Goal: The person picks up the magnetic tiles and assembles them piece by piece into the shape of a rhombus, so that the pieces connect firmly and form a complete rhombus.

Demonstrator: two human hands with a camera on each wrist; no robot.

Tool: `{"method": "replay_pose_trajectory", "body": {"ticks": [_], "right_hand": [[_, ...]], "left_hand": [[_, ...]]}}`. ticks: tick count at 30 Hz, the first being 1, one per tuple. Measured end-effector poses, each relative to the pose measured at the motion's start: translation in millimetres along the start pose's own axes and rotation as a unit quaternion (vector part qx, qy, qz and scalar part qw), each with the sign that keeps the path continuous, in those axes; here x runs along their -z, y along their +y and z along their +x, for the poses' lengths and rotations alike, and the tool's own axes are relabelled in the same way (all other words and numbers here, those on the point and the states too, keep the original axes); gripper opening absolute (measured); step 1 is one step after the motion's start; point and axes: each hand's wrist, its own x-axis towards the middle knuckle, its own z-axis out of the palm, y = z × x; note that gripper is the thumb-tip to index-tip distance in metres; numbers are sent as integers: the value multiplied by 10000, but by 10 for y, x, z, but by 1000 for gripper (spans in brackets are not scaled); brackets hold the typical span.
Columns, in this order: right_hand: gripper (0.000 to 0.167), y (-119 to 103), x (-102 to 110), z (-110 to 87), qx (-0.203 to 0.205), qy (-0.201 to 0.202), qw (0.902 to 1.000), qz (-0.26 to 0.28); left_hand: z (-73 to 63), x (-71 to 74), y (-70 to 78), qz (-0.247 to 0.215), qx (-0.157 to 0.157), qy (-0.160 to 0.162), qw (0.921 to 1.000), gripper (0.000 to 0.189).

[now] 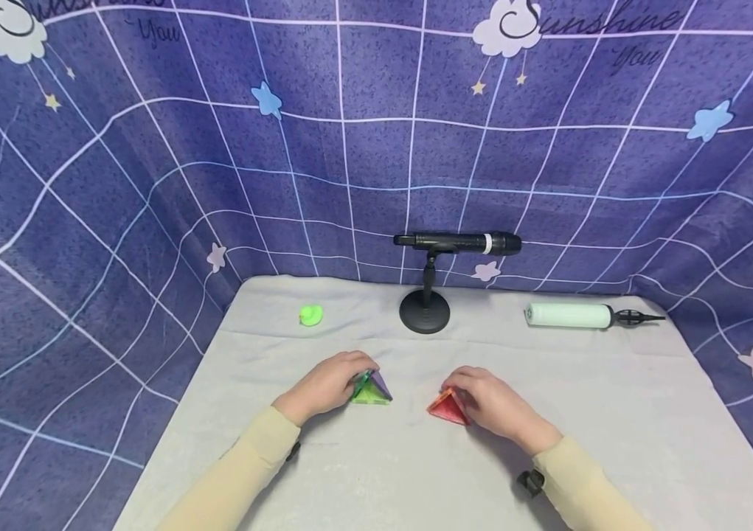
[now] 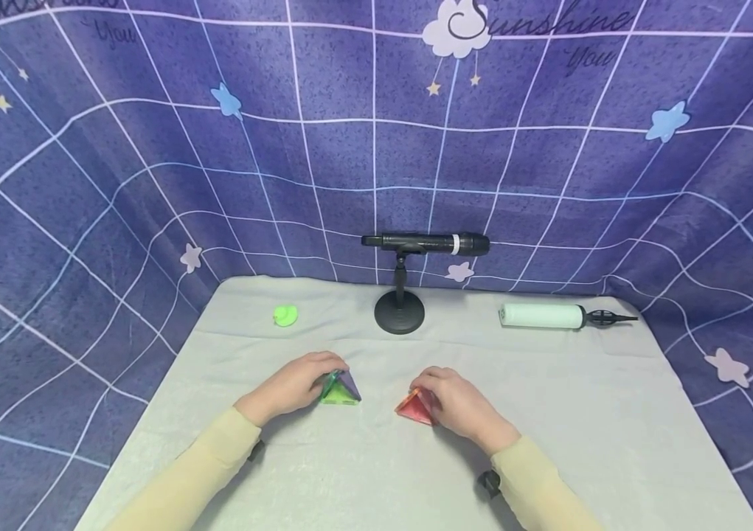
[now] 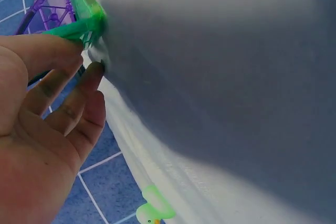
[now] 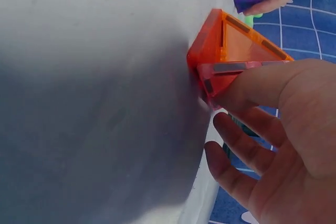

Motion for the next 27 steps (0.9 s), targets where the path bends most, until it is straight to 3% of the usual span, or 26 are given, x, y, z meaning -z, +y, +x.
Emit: {"method": "replay_pose_trajectory", "body": {"ticks": [5,18,27], "right_hand": [[40,3,27,-53,-423,-56,9990,-162],[38,-14,71,-222,-1100,91,9931,-401],[37,-26,89,-321,-1476,147,9886,-276]], "left_hand": [[-8,-9,15,-24,47,25,10000,39],[-45,-81,49,52,299,141,9994,39],[-55,-102,169,193,705,313,9968,34]]}}
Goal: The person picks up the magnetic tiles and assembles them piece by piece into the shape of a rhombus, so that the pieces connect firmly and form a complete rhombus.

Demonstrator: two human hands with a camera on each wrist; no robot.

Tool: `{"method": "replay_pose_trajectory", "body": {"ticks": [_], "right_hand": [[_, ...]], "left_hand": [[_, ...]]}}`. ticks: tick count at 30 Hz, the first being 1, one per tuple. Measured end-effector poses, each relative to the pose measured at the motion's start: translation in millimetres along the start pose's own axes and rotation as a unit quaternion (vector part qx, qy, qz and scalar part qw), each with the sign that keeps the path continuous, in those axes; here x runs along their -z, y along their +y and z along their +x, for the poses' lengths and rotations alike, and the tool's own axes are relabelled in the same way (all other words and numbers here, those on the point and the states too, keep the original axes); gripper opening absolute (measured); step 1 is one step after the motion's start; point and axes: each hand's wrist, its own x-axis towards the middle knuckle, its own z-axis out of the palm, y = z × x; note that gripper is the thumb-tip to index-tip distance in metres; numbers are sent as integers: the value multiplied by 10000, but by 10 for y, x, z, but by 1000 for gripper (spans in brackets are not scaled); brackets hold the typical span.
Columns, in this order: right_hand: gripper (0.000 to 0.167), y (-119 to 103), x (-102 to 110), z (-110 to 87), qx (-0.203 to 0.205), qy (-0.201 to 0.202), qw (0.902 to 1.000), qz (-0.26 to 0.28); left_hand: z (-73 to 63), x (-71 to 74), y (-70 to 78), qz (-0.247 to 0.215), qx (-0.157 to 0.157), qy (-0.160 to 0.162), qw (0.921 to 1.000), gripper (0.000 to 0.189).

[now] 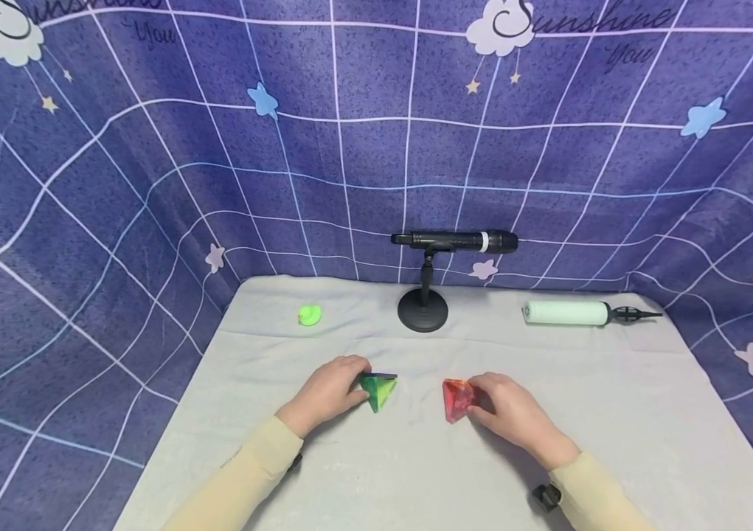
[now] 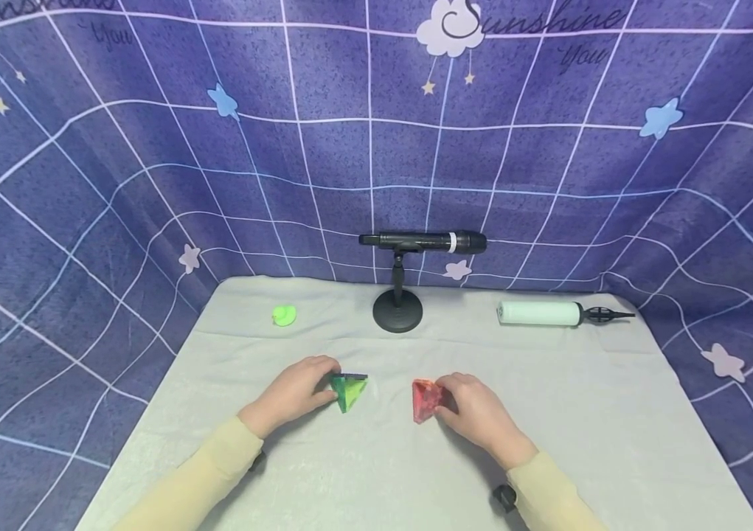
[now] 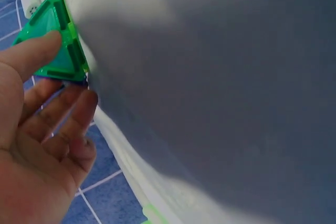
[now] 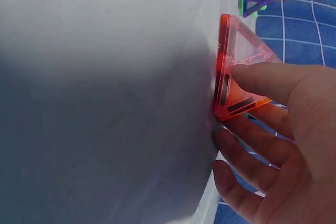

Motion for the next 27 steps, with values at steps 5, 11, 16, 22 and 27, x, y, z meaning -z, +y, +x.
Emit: {"method": "replay_pose_trajectory", "body": {"ticks": [5,11,16,22,27], "right_hand": [[39,2,-8,-22,-63,3,10000,3],[45,9,-13,-32,-22,36,10000,30],[43,4,-36,-24,36,20,10000,50],[40,-16,-80,8,24,36,9999,99],[41,-37,-101,37,-8,28,10000,87]], "left_hand": [[-15,-58,47,124,110,129,9998,35],[-28,-119,25,52,108,116,9999,44],[-20,-135,15,-105,39,48,9999,39],[6,-157,50,-126,-24,30,9999,34],[46,-172,112,-105,-193,75,9997,33]]}}
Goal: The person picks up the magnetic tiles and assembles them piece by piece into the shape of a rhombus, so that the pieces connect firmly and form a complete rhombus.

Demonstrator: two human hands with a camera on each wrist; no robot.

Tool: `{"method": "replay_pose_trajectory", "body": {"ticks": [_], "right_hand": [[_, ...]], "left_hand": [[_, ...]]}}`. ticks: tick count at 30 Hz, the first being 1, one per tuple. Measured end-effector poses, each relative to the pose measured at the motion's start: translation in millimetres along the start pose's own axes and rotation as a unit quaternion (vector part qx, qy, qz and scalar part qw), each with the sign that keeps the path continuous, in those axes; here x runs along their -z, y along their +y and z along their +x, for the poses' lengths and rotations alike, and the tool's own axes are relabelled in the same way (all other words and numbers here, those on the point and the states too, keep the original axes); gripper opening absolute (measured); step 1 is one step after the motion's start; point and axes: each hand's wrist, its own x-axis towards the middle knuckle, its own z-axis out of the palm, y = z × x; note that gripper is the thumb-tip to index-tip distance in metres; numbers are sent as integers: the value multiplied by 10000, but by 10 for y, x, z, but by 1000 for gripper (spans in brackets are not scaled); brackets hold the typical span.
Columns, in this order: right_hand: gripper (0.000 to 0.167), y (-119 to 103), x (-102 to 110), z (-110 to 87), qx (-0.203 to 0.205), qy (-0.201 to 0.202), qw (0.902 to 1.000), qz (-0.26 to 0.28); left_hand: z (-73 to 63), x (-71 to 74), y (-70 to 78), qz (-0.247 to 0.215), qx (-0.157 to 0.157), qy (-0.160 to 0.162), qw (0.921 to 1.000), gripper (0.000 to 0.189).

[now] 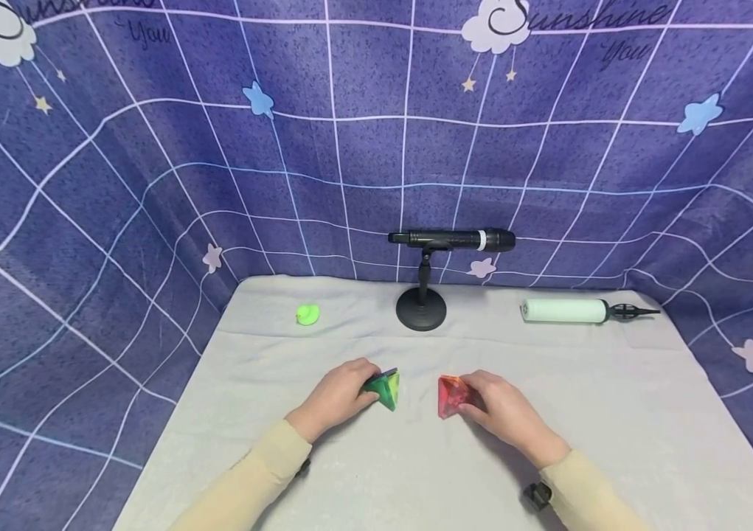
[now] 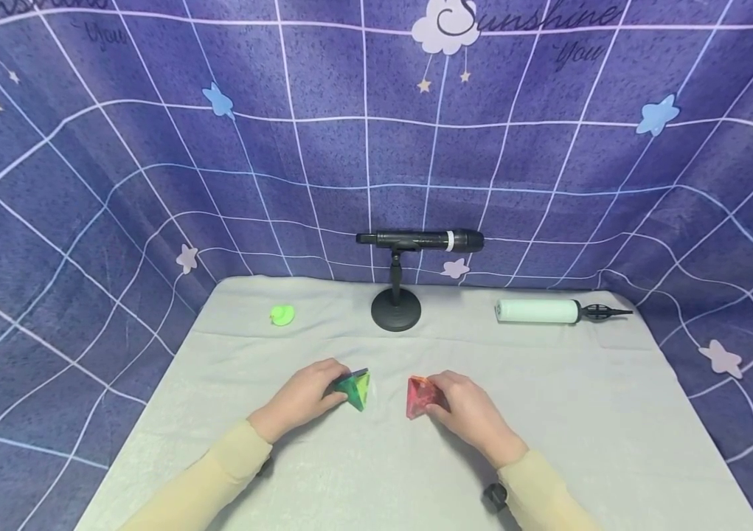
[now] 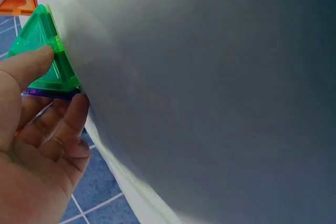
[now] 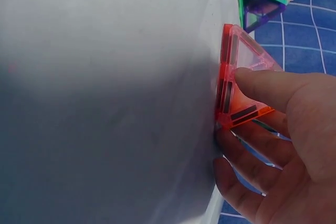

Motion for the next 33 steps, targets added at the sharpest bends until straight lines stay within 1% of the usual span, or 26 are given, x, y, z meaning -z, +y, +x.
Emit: {"method": "replay_pose_trajectory", "body": {"ticks": [5,12,18,27,33], "right_hand": [[40,-44,-17,53,16,-34,10000,16],[41,-93,-65,131,104,-121,9999,42],[38,-115,-98,162,114,-89,9999,72],[39,-158,-124,197,138,-1,9999,82],[39,-187,-142,212,164,36,9998,98]], "left_hand": [[38,-30,55,50,-126,8,9999,34],[78,-60,141,80,-167,24,9998,35],[115,-77,188,113,-250,69,9996,34],[160,-105,250,147,-235,56,9996,33],[176,-133,308,171,-112,62,9998,32]]}}
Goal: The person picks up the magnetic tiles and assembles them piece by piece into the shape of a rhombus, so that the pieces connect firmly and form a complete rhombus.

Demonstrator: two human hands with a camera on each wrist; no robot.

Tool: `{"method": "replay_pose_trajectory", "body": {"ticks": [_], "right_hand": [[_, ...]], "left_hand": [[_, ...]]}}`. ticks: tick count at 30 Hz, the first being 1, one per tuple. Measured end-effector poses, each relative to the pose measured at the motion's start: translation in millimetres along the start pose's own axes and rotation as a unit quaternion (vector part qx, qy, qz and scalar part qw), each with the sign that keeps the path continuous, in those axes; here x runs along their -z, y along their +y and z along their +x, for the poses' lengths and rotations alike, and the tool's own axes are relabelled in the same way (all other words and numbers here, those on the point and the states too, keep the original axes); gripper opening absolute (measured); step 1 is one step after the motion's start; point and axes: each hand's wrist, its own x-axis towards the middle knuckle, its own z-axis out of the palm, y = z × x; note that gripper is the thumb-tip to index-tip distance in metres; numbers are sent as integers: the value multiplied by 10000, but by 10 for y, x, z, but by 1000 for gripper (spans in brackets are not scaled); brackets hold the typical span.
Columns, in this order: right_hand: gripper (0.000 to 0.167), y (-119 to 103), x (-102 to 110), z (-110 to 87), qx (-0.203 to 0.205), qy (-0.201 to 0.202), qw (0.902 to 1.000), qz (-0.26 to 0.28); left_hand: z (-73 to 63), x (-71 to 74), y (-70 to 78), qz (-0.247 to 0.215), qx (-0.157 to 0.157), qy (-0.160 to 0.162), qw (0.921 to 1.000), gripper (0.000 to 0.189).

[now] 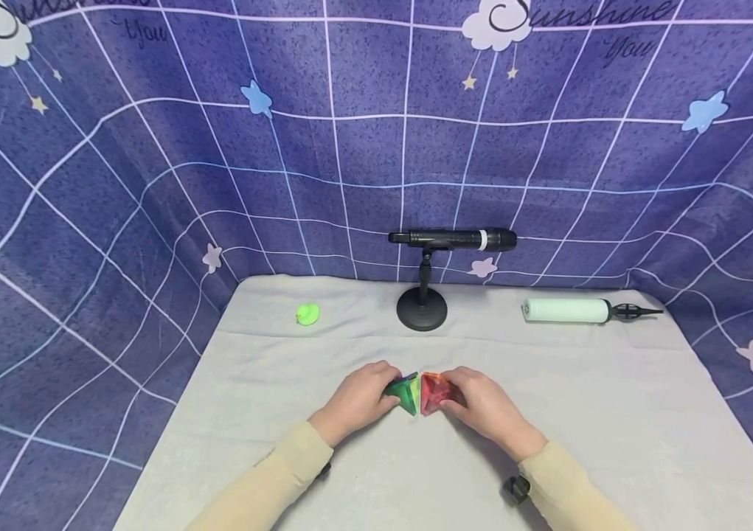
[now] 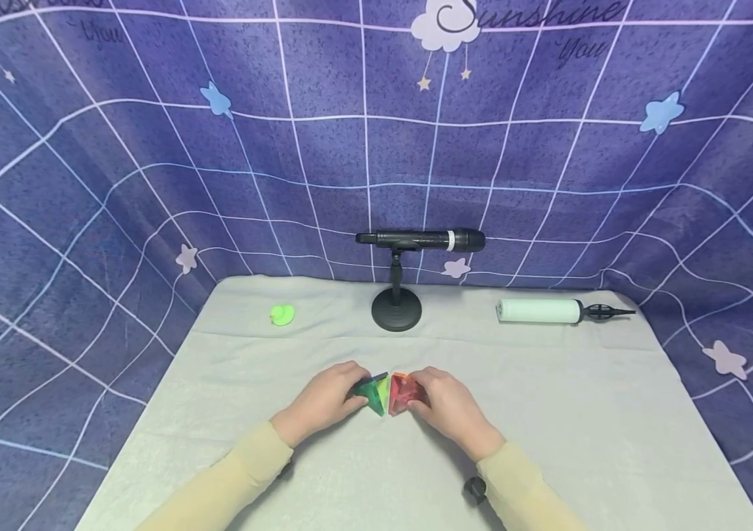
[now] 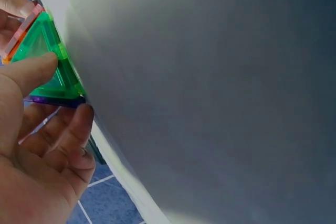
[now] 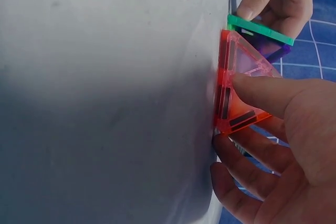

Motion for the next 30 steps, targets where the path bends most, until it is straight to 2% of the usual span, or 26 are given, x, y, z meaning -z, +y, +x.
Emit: {"method": "replay_pose_trajectory", "body": {"ticks": [17,30], "right_hand": [[42,-35,-1,3,-62,-23,9999,-106],[43,-145,35,54,246,146,9996,-6]], "left_hand": [[-5,-22,21,-104,107,16,9999,32],[-11,-28,14,-89,54,44,9999,31]]}}
